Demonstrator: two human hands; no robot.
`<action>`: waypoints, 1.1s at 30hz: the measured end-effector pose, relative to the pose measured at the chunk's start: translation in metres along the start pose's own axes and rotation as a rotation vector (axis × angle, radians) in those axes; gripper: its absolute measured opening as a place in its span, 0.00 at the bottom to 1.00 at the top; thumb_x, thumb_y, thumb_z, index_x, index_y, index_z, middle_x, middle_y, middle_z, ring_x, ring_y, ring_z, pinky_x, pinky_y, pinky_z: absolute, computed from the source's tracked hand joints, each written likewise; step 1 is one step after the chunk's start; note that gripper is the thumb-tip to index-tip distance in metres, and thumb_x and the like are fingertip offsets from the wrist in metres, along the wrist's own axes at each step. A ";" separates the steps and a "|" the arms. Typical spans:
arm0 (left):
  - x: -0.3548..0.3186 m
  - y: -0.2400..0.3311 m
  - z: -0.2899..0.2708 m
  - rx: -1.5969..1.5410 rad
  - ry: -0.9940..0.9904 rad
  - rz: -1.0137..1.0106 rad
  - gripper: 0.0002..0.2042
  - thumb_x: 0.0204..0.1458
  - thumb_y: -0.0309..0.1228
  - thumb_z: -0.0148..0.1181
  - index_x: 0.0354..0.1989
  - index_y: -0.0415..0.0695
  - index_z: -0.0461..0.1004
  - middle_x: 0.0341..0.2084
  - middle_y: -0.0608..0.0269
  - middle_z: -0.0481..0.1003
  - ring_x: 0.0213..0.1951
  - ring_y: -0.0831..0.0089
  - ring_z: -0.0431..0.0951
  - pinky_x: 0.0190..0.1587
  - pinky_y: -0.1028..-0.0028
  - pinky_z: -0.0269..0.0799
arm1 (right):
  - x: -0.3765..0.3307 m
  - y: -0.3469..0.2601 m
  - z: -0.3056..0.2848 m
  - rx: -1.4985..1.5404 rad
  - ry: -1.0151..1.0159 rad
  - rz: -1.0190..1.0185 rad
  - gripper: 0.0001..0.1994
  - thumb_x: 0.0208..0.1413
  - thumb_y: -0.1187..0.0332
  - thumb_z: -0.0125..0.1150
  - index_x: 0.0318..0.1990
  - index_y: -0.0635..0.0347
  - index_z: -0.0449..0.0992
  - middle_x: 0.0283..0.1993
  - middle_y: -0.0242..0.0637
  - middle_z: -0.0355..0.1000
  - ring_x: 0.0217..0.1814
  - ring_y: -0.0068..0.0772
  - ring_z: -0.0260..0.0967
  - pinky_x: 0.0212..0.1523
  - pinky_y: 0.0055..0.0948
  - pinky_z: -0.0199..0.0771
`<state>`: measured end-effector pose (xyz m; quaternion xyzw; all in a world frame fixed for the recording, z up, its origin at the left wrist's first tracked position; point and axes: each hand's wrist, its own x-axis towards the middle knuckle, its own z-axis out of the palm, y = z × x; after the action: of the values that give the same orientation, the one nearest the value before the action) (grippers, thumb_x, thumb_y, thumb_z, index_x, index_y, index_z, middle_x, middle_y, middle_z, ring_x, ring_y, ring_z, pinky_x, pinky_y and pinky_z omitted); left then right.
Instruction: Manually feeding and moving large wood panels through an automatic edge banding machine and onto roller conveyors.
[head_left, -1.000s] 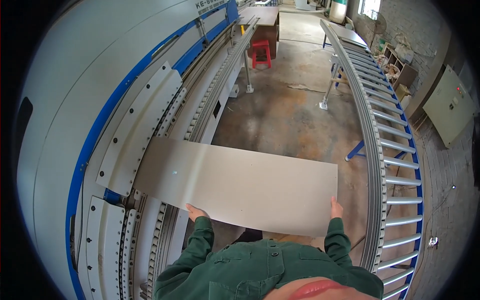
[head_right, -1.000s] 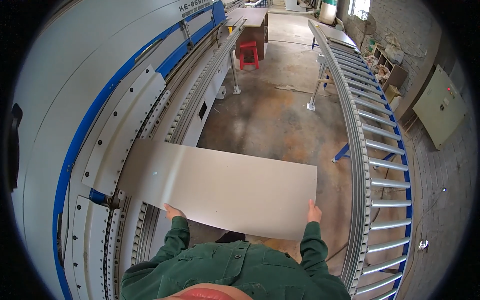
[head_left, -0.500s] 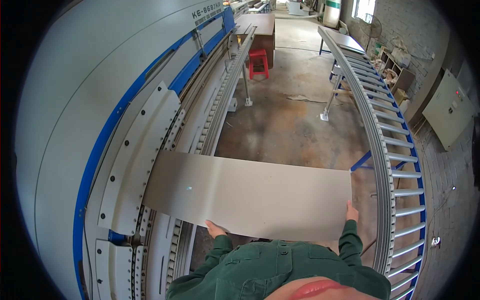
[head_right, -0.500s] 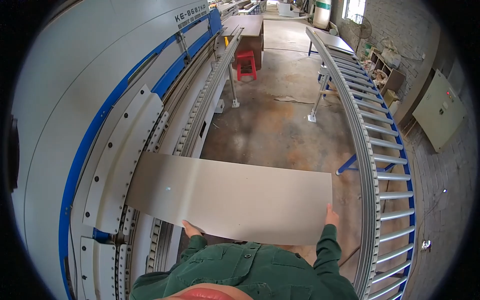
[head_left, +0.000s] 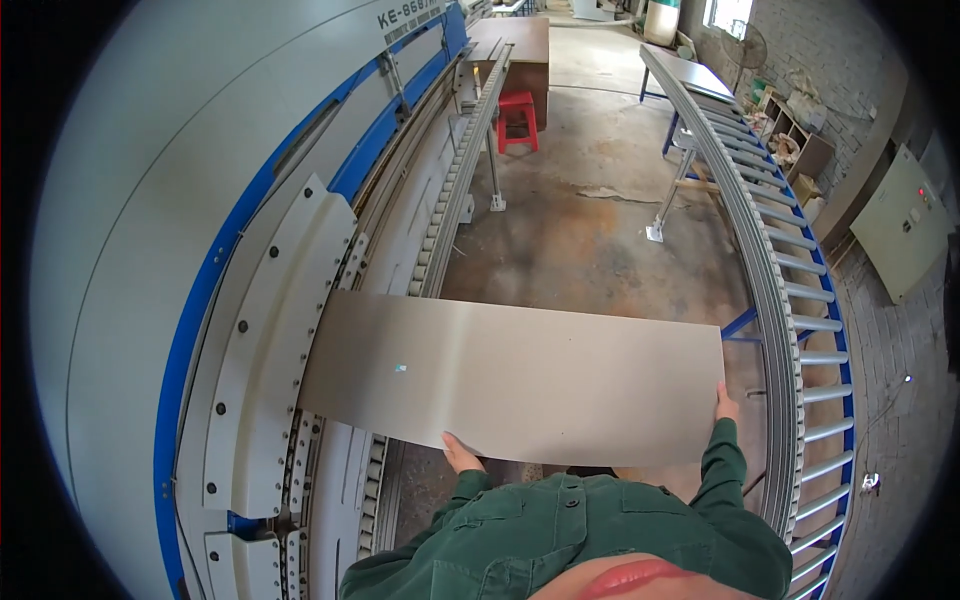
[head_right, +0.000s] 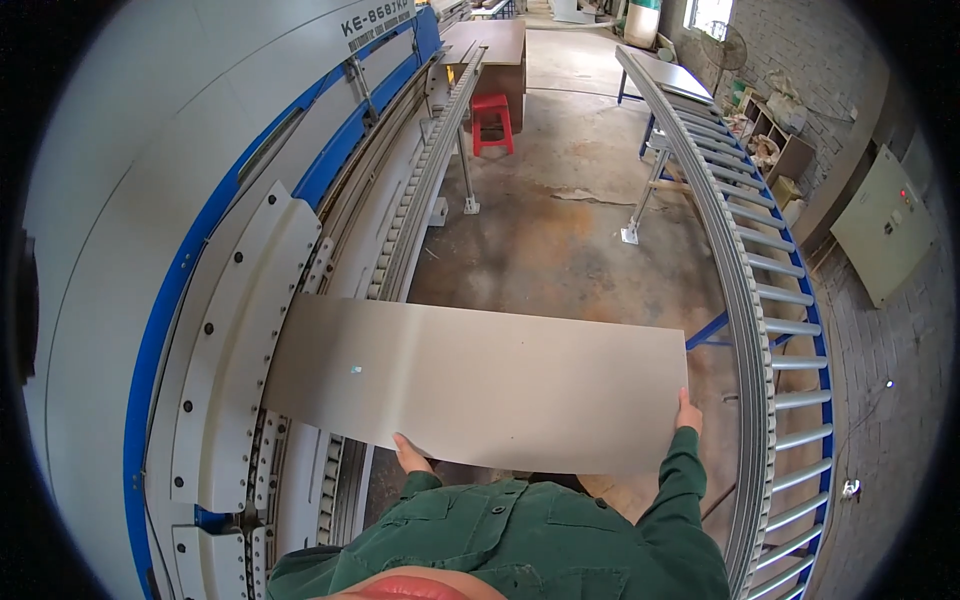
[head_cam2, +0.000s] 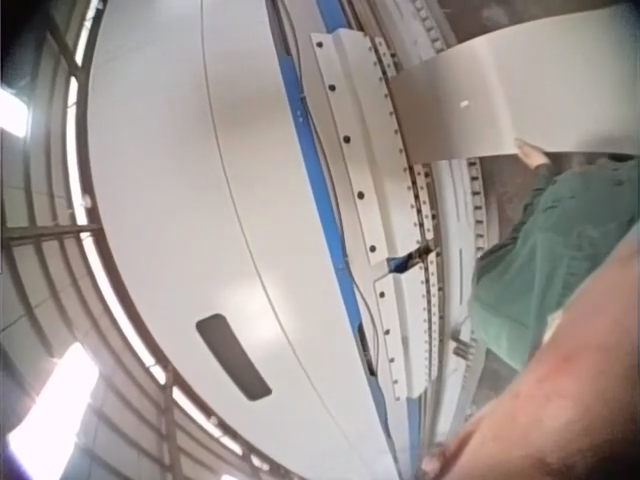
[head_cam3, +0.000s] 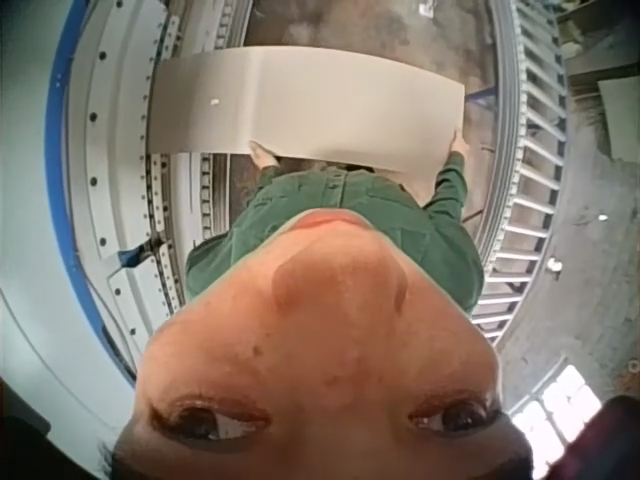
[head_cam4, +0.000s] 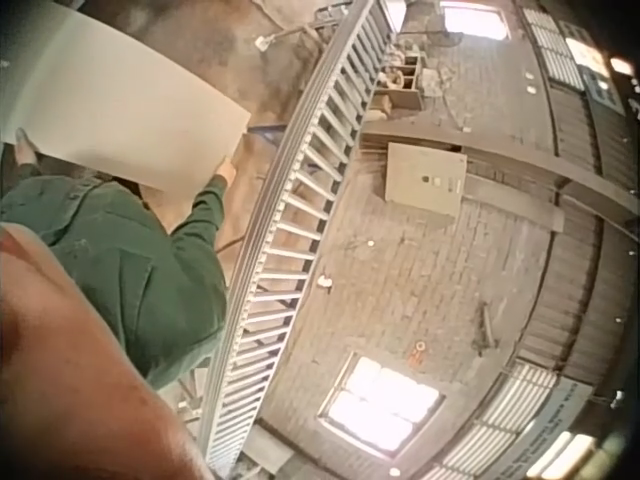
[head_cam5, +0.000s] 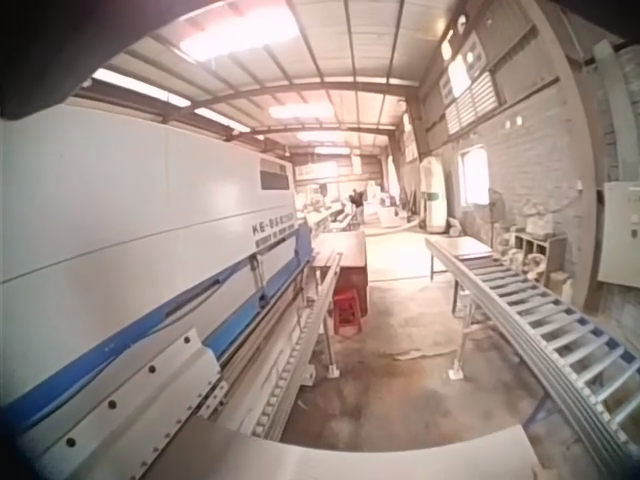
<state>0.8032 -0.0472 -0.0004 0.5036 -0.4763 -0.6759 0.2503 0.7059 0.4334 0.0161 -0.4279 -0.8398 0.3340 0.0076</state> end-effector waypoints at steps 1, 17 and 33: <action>0.003 0.000 0.004 -0.026 -0.013 0.024 0.33 0.43 0.53 0.40 0.45 0.30 0.55 0.42 0.49 0.61 0.42 0.63 0.62 0.44 0.72 0.57 | 0.001 -0.008 0.002 0.002 -0.003 -0.005 0.37 0.37 0.39 0.41 0.33 0.74 0.67 0.39 0.56 0.62 0.45 0.49 0.57 0.45 0.35 0.54; 0.040 0.016 0.104 0.240 0.186 0.153 0.33 0.43 0.54 0.38 0.38 0.27 0.61 0.35 0.44 0.66 0.38 0.59 0.66 0.40 0.70 0.61 | 0.062 -0.080 0.032 0.003 -0.054 -0.011 0.37 0.38 0.38 0.38 0.31 0.75 0.68 0.37 0.57 0.63 0.45 0.49 0.58 0.44 0.35 0.55; 0.083 0.034 0.203 0.336 0.296 0.181 0.34 0.43 0.55 0.38 0.34 0.25 0.62 0.31 0.43 0.67 0.35 0.58 0.67 0.38 0.71 0.61 | 0.122 -0.151 0.060 0.274 -0.107 -0.219 0.24 0.42 0.51 0.47 0.26 0.71 0.69 0.28 0.49 0.66 0.32 0.40 0.62 0.33 0.31 0.59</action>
<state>0.5817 -0.0498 0.0008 0.5872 -0.5834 -0.4806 0.2896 0.5030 0.4262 0.0223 -0.3106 -0.8272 0.4648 0.0573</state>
